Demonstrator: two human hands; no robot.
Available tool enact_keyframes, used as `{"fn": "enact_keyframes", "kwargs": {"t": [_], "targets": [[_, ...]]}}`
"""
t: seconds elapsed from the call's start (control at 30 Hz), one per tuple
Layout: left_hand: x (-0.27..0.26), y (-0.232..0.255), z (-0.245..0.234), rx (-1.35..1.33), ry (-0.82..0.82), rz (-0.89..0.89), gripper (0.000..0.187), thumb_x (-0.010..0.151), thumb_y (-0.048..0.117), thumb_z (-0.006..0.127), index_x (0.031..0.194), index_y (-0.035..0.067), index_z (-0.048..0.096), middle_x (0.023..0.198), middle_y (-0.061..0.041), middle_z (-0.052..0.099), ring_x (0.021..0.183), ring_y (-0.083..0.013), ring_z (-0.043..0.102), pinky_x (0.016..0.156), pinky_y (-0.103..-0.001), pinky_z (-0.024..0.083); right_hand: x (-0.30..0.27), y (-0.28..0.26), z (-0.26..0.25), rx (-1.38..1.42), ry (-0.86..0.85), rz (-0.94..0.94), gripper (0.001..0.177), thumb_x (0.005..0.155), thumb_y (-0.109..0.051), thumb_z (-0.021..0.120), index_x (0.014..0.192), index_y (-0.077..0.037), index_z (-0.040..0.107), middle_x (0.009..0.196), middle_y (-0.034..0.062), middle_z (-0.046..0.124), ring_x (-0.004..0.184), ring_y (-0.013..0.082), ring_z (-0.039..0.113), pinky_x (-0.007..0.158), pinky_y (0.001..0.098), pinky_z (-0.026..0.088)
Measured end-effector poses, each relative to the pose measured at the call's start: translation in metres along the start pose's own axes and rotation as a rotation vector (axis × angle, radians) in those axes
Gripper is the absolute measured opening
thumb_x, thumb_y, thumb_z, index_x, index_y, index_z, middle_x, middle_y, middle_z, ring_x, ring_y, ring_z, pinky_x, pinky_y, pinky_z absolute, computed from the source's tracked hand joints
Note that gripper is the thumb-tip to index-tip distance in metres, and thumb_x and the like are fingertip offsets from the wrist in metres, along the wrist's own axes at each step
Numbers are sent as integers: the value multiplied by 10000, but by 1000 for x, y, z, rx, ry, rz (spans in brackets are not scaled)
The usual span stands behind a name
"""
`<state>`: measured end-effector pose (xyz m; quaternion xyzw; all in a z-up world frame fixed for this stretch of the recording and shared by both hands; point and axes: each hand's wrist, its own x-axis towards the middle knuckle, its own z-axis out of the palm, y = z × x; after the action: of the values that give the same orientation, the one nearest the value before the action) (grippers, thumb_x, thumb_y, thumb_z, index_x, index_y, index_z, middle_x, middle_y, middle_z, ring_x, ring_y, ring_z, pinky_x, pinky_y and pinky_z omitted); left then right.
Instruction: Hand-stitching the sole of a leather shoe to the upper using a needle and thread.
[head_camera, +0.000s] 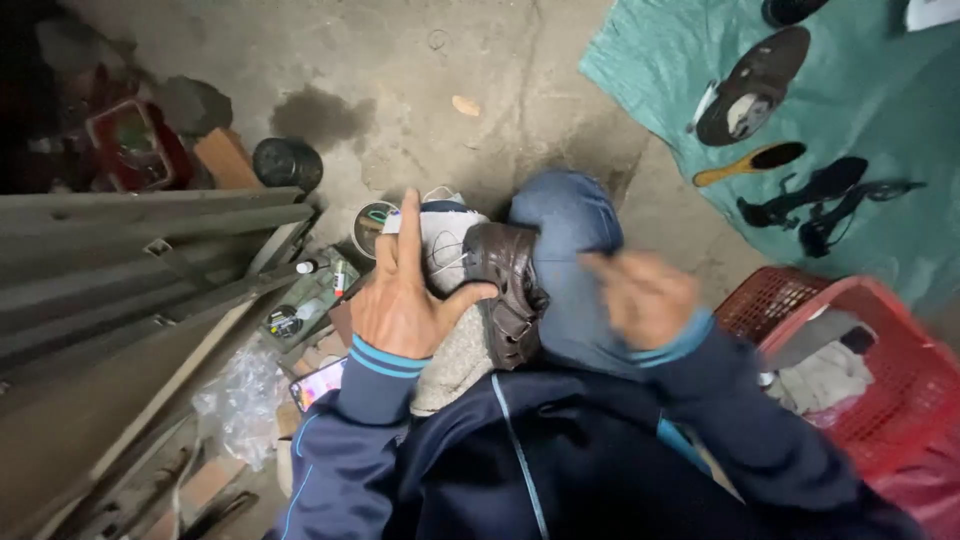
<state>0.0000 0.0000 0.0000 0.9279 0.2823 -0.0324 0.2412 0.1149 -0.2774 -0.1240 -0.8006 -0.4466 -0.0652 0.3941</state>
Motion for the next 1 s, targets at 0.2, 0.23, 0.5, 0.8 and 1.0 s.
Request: {"fn": "enact_keyframes", "kwargs": {"t": [0.2, 0.23, 0.5, 0.8, 1.0], "targets": [[-4, 13, -9, -40, 10, 49, 1221, 725, 715, 798, 1657, 153, 244, 1033, -156, 561, 797, -481, 705, 697, -599, 581, 6, 13, -75, -306, -275, 373, 134, 1038, -137, 630, 1085, -105, 752, 775, 120, 638, 789, 324, 653, 814, 412, 567], [-6, 6, -8, -40, 11, 47, 1221, 725, 715, 798, 1657, 153, 244, 1033, -156, 561, 797, -481, 705, 697, -599, 581, 9, 9, -69, -305, -276, 371, 134, 1038, -137, 630, 1085, -105, 752, 775, 120, 638, 789, 324, 653, 814, 412, 567], [-35, -52, -19, -245, 93, -16, 455, 707, 405, 937, 1070, 223, 732, 802, 28, 607, 712, -249, 715, 692, -413, 587, 99, -88, -23, 88, -71, 128, 464, 916, -233, 789, 1300, 10, 691, 1259, 240, 678, 1241, 492, 568, 1098, 612, 436], [-25, -11, 8, -531, 159, 127, 93, 945, 143, 740, 914, 64, 779, 598, -90, 670, 598, -320, 711, 530, -356, 546, 113, -96, 34, 97, -206, 36, 429, 987, -303, 690, 1390, -160, 660, 1424, 141, 586, 1379, 401, 474, 1172, 609, 319], [-32, -13, 5, -1035, -150, -18, 216, 943, 125, 684, 731, 83, 690, 486, 4, 530, 519, -105, 543, 538, -263, 500, 111, -87, 37, 121, -203, 72, 431, 927, -302, 722, 1343, -195, 692, 1338, 110, 611, 1192, 358, 581, 1178, 648, 284]]}}
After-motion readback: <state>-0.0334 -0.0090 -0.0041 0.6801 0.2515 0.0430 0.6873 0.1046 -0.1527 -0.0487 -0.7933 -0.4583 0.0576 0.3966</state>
